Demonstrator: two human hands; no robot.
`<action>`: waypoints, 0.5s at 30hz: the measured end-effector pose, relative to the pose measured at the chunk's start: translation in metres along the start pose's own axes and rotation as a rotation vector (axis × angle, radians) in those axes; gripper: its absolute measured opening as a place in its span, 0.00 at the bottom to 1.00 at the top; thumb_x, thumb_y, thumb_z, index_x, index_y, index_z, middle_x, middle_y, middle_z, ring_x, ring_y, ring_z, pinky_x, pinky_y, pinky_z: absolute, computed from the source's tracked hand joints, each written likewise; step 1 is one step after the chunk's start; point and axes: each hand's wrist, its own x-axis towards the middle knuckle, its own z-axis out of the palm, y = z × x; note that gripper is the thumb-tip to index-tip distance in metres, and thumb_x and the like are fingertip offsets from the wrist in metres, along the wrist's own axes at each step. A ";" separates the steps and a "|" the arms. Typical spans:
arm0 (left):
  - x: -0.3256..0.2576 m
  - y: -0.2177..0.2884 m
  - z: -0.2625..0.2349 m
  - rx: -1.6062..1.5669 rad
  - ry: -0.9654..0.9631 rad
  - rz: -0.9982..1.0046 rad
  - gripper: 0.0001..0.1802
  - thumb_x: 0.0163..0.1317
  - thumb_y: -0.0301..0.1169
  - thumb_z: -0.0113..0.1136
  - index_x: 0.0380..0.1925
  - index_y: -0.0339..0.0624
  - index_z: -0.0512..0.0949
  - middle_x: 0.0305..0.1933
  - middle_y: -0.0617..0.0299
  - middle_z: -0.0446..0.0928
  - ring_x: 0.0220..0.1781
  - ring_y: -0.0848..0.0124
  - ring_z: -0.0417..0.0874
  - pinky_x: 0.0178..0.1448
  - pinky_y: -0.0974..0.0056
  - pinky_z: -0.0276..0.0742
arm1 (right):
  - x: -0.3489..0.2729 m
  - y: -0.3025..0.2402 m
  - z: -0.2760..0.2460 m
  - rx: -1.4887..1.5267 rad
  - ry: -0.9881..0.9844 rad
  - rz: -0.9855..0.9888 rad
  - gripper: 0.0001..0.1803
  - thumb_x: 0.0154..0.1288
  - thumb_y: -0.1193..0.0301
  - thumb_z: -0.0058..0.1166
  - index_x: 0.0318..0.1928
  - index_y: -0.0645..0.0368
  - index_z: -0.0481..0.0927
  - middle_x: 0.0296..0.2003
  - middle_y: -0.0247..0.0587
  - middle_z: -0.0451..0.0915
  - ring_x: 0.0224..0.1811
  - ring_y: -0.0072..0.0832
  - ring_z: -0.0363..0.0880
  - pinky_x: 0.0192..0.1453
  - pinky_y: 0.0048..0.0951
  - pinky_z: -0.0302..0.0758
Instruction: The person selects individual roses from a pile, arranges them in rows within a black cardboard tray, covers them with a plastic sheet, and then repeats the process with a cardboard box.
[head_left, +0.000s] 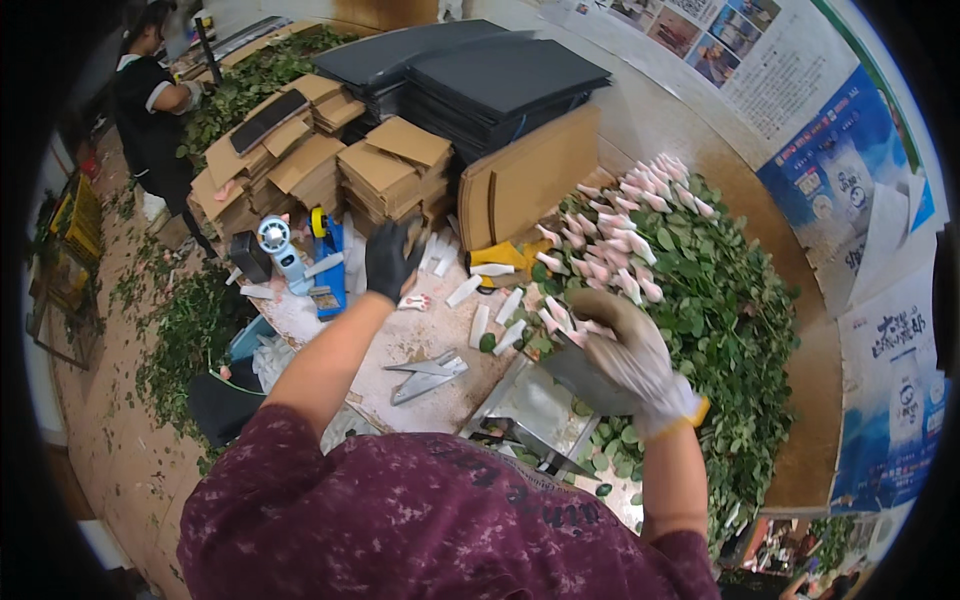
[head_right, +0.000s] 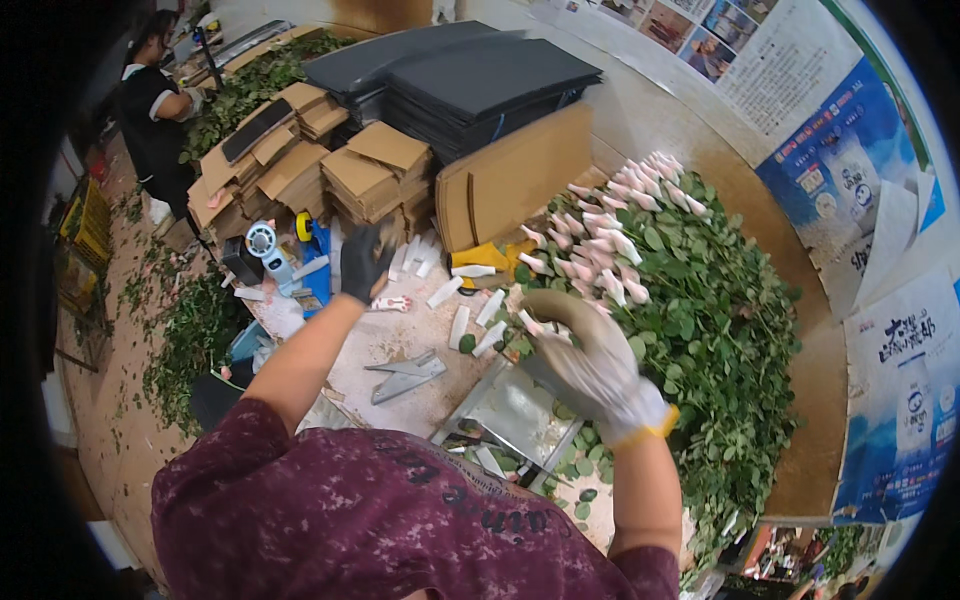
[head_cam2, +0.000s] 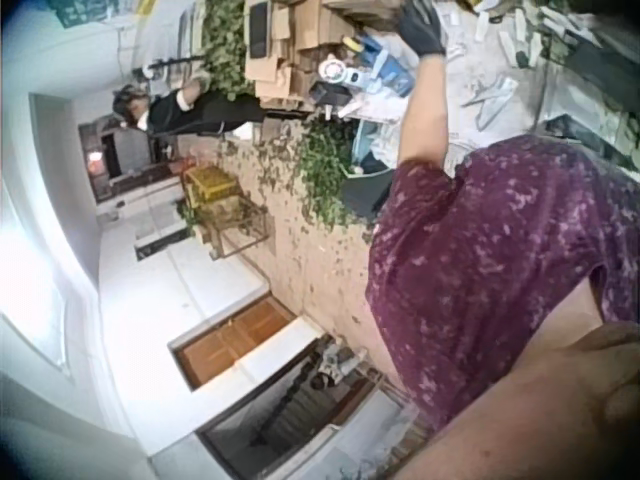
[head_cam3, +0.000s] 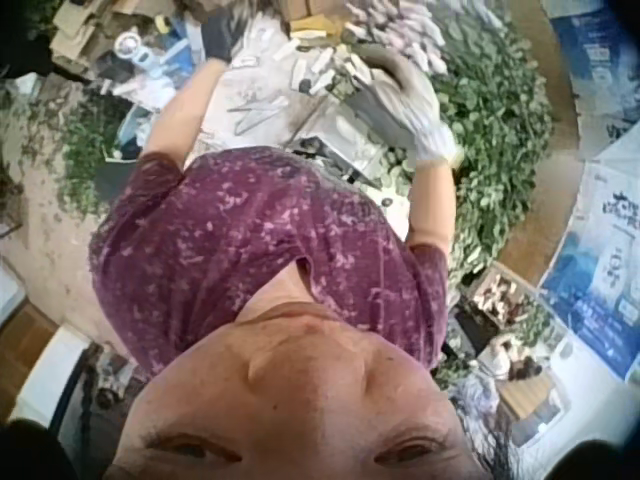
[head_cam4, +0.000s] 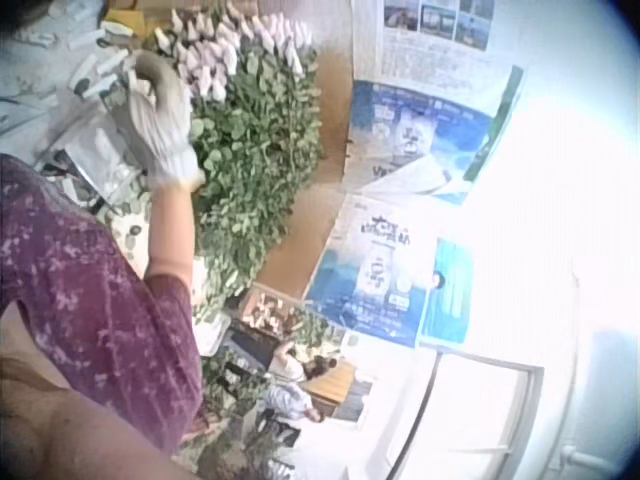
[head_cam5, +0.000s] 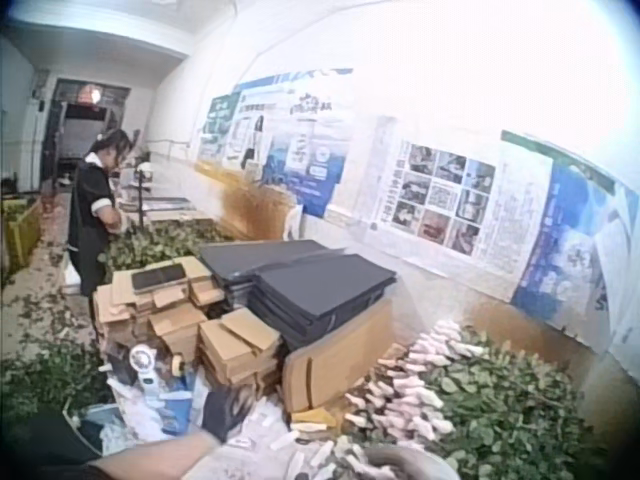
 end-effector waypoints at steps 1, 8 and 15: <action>0.038 -0.004 0.001 0.071 0.095 0.052 0.27 0.59 0.37 0.64 0.58 0.41 0.74 0.48 0.46 0.75 0.52 0.48 0.74 0.60 0.50 0.69 | 0.039 -0.001 0.009 0.001 -0.135 0.012 0.12 0.62 0.68 0.57 0.44 0.60 0.84 0.37 0.47 0.85 0.41 0.39 0.85 0.48 0.31 0.79; 0.166 -0.020 0.076 0.053 -0.340 -0.010 0.40 0.57 0.45 0.68 0.68 0.43 0.67 0.69 0.45 0.68 0.72 0.47 0.64 0.76 0.50 0.56 | 0.236 0.121 0.151 -0.013 0.211 0.650 0.43 0.68 0.37 0.40 0.52 0.70 0.81 0.49 0.68 0.80 0.58 0.56 0.77 0.62 0.45 0.72; 0.147 -0.056 0.064 0.065 -0.175 0.011 0.36 0.52 0.40 0.72 0.63 0.46 0.74 0.66 0.49 0.72 0.68 0.50 0.69 0.75 0.50 0.59 | 0.273 0.063 0.193 -0.163 0.684 0.580 0.19 0.63 0.55 0.51 0.29 0.59 0.81 0.32 0.58 0.84 0.36 0.54 0.85 0.43 0.49 0.81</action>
